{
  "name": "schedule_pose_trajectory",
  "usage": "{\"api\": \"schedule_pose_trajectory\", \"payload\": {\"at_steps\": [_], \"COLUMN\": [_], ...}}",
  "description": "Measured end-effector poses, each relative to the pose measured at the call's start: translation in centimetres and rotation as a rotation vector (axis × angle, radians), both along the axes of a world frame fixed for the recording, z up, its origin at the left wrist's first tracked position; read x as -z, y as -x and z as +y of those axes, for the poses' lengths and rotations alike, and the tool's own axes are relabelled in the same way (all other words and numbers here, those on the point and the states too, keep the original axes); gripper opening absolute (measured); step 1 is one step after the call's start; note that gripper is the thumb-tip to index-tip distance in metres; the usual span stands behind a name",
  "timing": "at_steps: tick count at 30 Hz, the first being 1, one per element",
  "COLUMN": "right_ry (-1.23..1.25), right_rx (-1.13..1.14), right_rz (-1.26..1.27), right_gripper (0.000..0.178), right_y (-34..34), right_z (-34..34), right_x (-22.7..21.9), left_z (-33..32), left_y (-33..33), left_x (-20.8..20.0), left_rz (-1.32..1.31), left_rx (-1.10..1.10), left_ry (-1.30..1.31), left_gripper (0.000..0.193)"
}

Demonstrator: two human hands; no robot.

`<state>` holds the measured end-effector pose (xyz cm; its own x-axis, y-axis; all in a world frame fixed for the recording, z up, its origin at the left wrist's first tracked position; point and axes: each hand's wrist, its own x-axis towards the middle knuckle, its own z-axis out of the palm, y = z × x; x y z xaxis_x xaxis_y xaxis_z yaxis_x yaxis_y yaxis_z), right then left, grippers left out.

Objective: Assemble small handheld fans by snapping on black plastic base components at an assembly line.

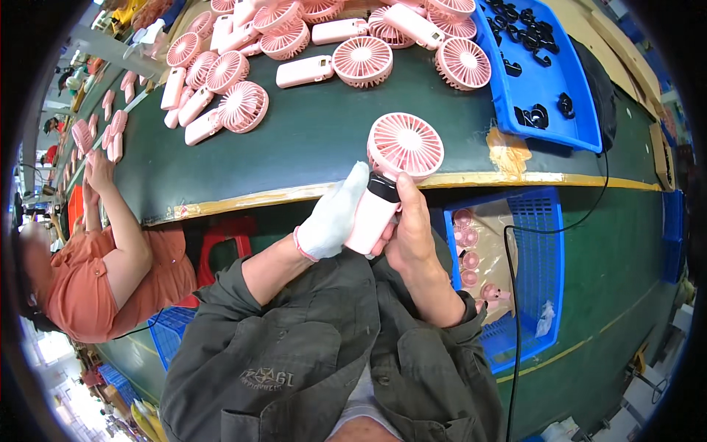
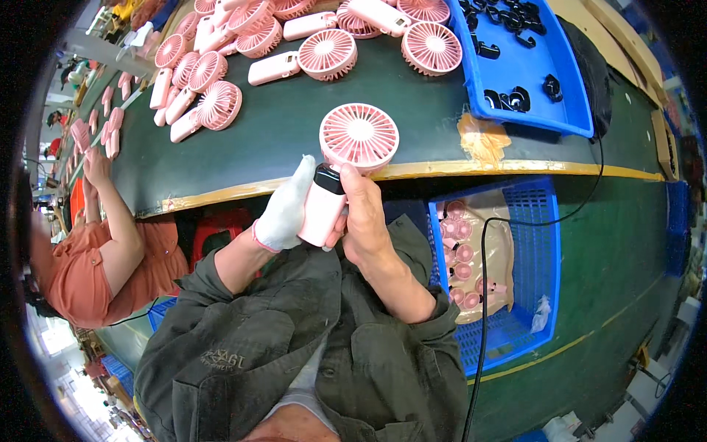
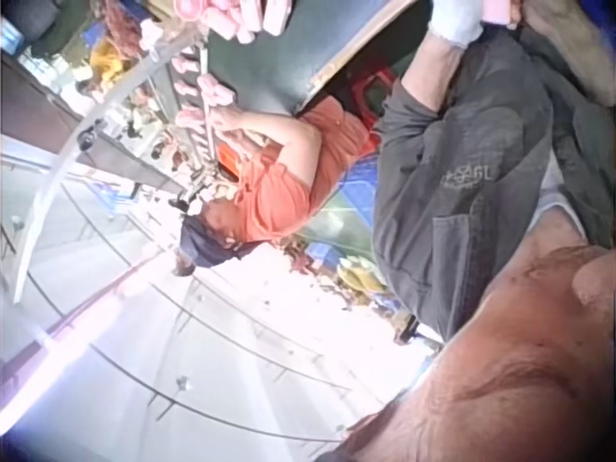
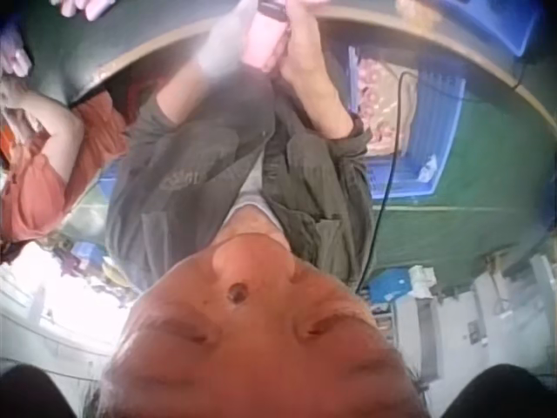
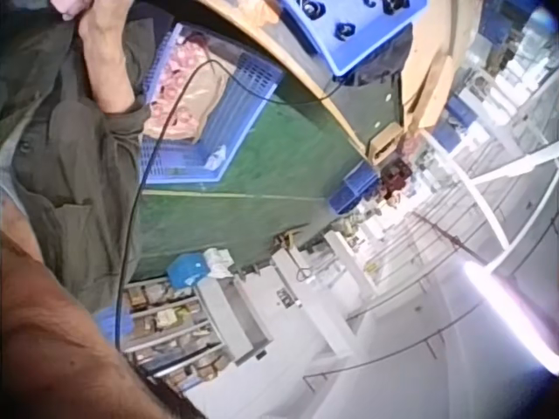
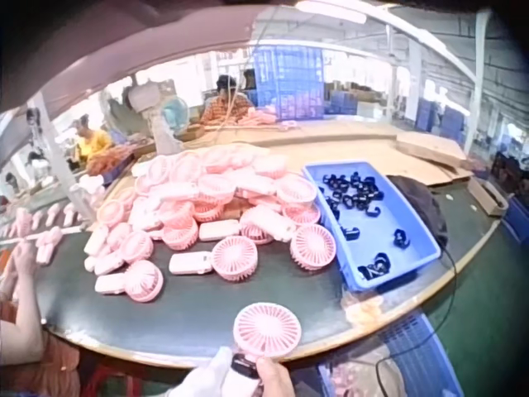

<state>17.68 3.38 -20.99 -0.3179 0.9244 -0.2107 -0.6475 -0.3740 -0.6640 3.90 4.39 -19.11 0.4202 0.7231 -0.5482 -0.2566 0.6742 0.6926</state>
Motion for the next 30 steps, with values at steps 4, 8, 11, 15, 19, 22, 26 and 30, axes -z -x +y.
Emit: {"api": "schedule_pose_trajectory", "payload": {"at_steps": [4, 8, 11, 15, 19, 22, 26, 30], "right_ry": [-0.030, -0.344, -0.427, -0.520, -0.508, -0.349, -0.332, -0.348], "right_rx": [0.084, 0.210, 0.233, 0.221, 0.158, 0.071, 0.057, 0.129], "right_rz": [-0.088, -0.289, -0.242, -0.041, -0.101, -0.112, 0.249, 0.391], "right_gripper": [0.036, 0.044, 0.050, 0.069, 0.085, 0.096, 0.098, 0.067], "right_y": [-0.5, 0.2, -0.1, -0.4, -1.2, -1.5, -0.2, 0.0], "right_z": [0.0, -0.4, -0.1, 0.7, 1.2, 1.1, 1.7, 1.6], "right_x": [-1.7, -0.6, 1.4, 1.9, 1.5, 1.7, 2.6, 3.1], "left_z": [0.0, -0.1, 0.4, -0.2, -0.4, -0.1, -0.4, -0.1], "left_y": [-0.3, -0.1, 0.0, -0.9, -0.1, 0.1, -1.6, -2.5], "left_x": [-2.1, -0.5, -1.9, -0.5, 0.0, 0.0, -0.5, -1.3], "left_rz": [0.073, 0.406, 0.528, 0.448, -0.268, -0.259, 0.883, 1.035], "left_rx": [0.119, 0.103, 0.249, 0.094, 0.287, 0.293, -0.027, -0.145], "left_ry": [-0.163, -0.537, -0.720, -0.928, -0.178, -0.120, -1.065, -1.297], "left_gripper": [0.064, 0.044, 0.043, 0.042, 0.065, 0.059, 0.058, 0.046]}}
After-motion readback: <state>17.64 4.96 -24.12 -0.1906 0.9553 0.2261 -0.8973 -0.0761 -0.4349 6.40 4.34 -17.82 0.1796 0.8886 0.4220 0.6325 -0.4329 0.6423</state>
